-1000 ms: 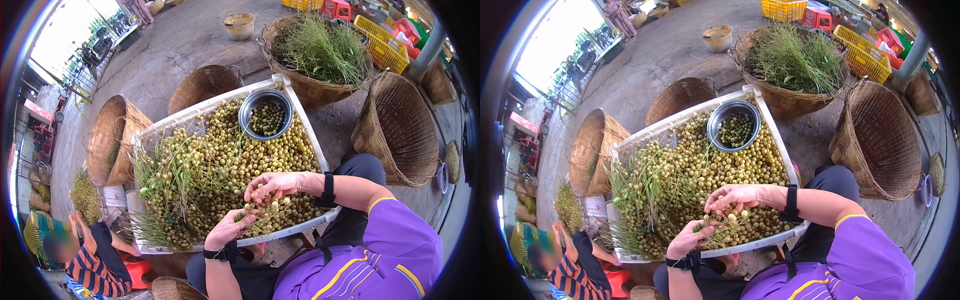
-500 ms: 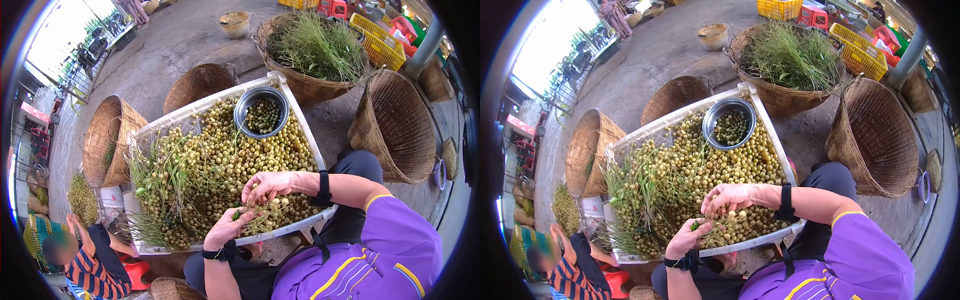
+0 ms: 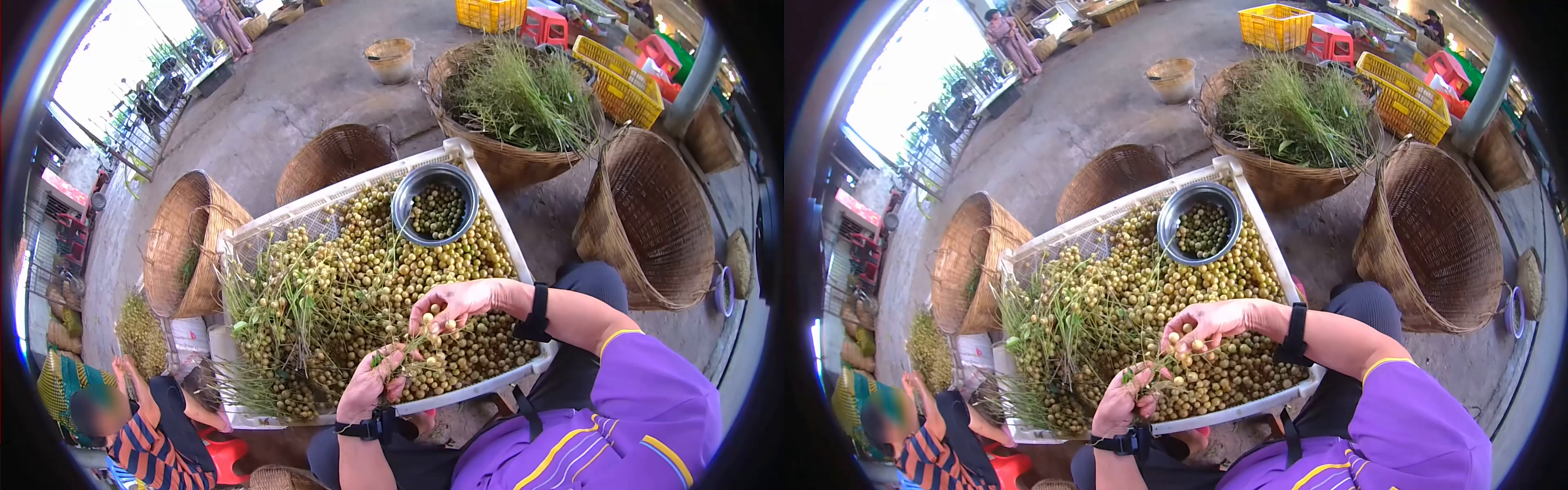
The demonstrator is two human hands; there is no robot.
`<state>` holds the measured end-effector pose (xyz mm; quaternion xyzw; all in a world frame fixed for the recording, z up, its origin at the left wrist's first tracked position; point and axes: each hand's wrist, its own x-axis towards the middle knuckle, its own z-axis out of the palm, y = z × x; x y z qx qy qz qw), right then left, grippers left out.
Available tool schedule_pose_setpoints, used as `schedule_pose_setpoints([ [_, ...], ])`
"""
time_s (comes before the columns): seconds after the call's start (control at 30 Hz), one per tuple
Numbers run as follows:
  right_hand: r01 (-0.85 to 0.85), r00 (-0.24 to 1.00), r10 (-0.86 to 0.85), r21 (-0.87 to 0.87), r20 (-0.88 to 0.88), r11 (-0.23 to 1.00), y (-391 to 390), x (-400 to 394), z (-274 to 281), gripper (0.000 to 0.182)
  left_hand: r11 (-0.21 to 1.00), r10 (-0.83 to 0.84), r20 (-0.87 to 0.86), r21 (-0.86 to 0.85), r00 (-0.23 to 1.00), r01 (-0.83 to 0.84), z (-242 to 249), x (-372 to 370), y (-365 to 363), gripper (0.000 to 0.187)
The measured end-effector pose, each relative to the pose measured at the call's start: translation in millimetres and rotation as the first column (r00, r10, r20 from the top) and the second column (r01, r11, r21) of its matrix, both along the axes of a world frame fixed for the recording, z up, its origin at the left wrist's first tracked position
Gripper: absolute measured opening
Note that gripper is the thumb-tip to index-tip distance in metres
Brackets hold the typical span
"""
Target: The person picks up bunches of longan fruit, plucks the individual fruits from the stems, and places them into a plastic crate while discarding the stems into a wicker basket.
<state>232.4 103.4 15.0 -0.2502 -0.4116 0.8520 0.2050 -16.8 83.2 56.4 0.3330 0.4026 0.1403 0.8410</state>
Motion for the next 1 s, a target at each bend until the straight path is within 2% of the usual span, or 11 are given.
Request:
schedule_pose_setpoints([
  [0.17, 0.097, 0.995, -0.096, -0.075, 0.022, 0.992, 0.7, 0.9, -4.0, 0.024, 0.985, 0.169, -0.079, -0.032, 0.982, -0.172, -0.5, 10.1, -2.2, 0.028],
  [0.23, 0.122, 0.99, -0.13, -0.137, -0.053, 0.983, 0.7, 1.2, -6.1, 0.025, 0.975, 0.184, 0.035, -0.132, 0.982, -0.178, -20.2, -2.6, 0.6, 0.027],
  [0.3, 0.143, 0.986, -0.156, -0.18, -0.063, 0.973, 2.5, -0.3, -8.3, 0.028, 1.0, -0.014, 0.285, 0.017, 0.959, 0.01, -23.3, -3.7, 2.7, 0.029],
  [0.33, 0.181, 0.977, -0.198, -0.188, -0.075, 0.965, 3.3, -1.4, -11.0, 0.028, 1.0, -0.016, 0.285, 0.017, 0.959, 0.011, -20.3, -1.2, 2.5, 0.029],
  [0.4, 0.251, 0.955, -0.282, -0.258, -0.09, 0.933, 4.7, -1.5, -15.0, 0.029, 1.0, -0.01, 0.06, 0.001, 0.998, 0.01, -11.3, 5.7, 1.8, 0.029],
  [0.53, 0.438, 0.845, -0.523, -0.414, -0.113, 0.798, 11.7, 1.2, -17.5, 0.03, 0.99, 0.117, 0.144, -0.094, 0.983, -0.104, -21.8, 3.9, -0.7, 0.027],
  [0.67, 0.584, 0.694, -0.687, -0.388, -0.215, 0.712, 18.8, 23.0, -4.0, 0.023, 0.977, 0.211, 0.094, 0.022, 0.973, -0.213, -13.8, 7.7, -1.3, 0.024],
  [0.8, 0.644, 0.699, -0.683, -0.23, -0.21, 0.73, 13.2, 37.9, 27.1, 0.019, 0.949, 0.305, 0.069, 0.06, 0.95, -0.309, -17.6, 1.0, 3.0, 0.023],
  [0.87, 0.592, 0.8, -0.598, -0.097, -0.046, 0.8, 6.1, 35.5, 38.7, 0.027, 0.901, 0.428, 0.039, 0.052, 0.903, -0.43, -17.4, 3.0, 2.0, 0.022],
  [0.97, 0.438, 0.879, -0.418, -0.044, 0.232, 0.898, -6.0, 16.1, 36.1, 0.031, 0.924, 0.367, 0.084, 0.083, 0.926, -0.373, -7.8, 5.1, 3.3, 0.022],
  [1.0, 0.421, 0.886, -0.4, -0.043, 0.235, 0.906, -8.9, 7.2, 30.7, 0.035, 0.929, 0.351, 0.081, 0.093, 0.933, -0.358, -7.8, 4.4, 2.8, 0.022],
])
